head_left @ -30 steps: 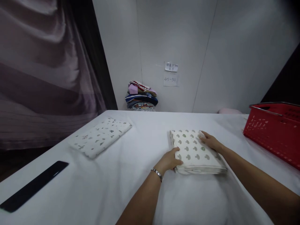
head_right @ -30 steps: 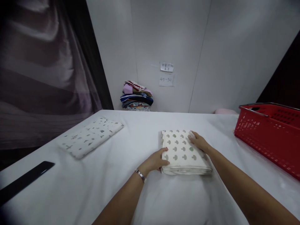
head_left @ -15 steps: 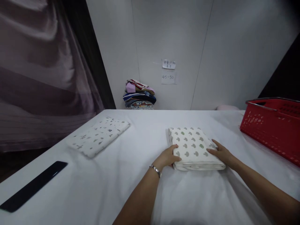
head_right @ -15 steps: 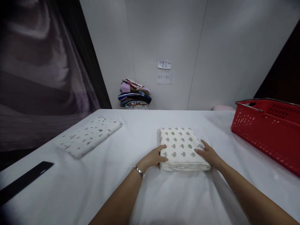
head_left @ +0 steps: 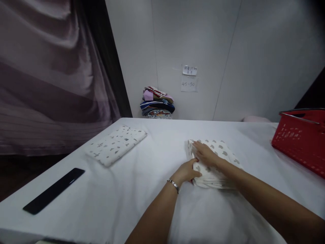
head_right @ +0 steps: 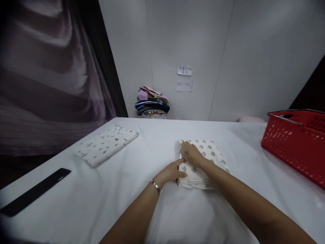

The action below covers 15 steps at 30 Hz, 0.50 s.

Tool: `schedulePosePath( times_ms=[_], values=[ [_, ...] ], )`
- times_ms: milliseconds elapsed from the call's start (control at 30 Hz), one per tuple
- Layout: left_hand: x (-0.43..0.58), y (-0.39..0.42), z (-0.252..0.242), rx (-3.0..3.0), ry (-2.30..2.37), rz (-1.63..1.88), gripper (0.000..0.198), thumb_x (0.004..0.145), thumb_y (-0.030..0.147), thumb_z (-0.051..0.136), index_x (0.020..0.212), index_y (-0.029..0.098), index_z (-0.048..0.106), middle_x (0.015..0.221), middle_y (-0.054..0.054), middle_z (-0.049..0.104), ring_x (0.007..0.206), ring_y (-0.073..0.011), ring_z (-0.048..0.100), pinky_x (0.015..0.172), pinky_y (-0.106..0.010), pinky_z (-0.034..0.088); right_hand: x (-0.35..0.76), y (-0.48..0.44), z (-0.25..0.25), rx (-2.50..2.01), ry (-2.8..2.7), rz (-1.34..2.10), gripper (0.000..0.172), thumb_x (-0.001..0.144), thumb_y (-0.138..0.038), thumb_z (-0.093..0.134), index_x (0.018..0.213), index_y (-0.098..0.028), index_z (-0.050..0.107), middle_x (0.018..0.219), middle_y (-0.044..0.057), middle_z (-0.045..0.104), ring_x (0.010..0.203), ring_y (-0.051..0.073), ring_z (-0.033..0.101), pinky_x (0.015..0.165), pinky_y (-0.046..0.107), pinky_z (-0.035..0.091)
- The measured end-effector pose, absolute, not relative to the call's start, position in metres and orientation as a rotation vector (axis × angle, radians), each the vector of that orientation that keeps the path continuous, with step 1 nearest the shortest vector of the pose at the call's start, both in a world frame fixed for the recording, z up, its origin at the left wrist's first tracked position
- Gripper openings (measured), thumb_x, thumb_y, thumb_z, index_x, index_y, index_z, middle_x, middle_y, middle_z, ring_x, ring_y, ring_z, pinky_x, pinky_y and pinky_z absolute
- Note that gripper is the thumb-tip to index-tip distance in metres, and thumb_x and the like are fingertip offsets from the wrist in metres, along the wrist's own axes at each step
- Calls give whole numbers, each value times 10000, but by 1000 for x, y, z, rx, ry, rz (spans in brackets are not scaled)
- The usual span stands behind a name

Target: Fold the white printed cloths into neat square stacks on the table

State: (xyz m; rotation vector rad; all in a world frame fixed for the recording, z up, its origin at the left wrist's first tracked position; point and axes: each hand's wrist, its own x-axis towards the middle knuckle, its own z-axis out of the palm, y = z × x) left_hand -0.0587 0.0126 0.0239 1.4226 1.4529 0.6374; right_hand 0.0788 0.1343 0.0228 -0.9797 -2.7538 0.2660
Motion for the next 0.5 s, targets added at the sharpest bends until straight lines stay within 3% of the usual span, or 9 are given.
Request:
schedulePosePath(
  times_ms=[267, 500],
  values=[
    [-49, 7, 36, 1739, 1759, 505, 646, 699, 312, 659, 1304, 202, 462, 945, -91, 666, 859, -255, 615, 703, -286, 454, 62, 146, -3, -1001, -2825, 368, 573, 931, -413, 200, 1434, -149, 277, 1503, 88, 195, 1384, 218, 126, 1094, 499, 126],
    [-44, 1, 46, 1773, 1813, 399, 563, 737, 337, 611, 1286, 302, 493, 1055, -40, 666, 965, -224, 615, 777, -265, 461, 65, 161, 8, -973, -2891, 400, 601, 913, -461, 244, 1426, -154, 311, 1493, 92, 228, 1371, 231, 183, 1102, 441, 180]
  ],
)
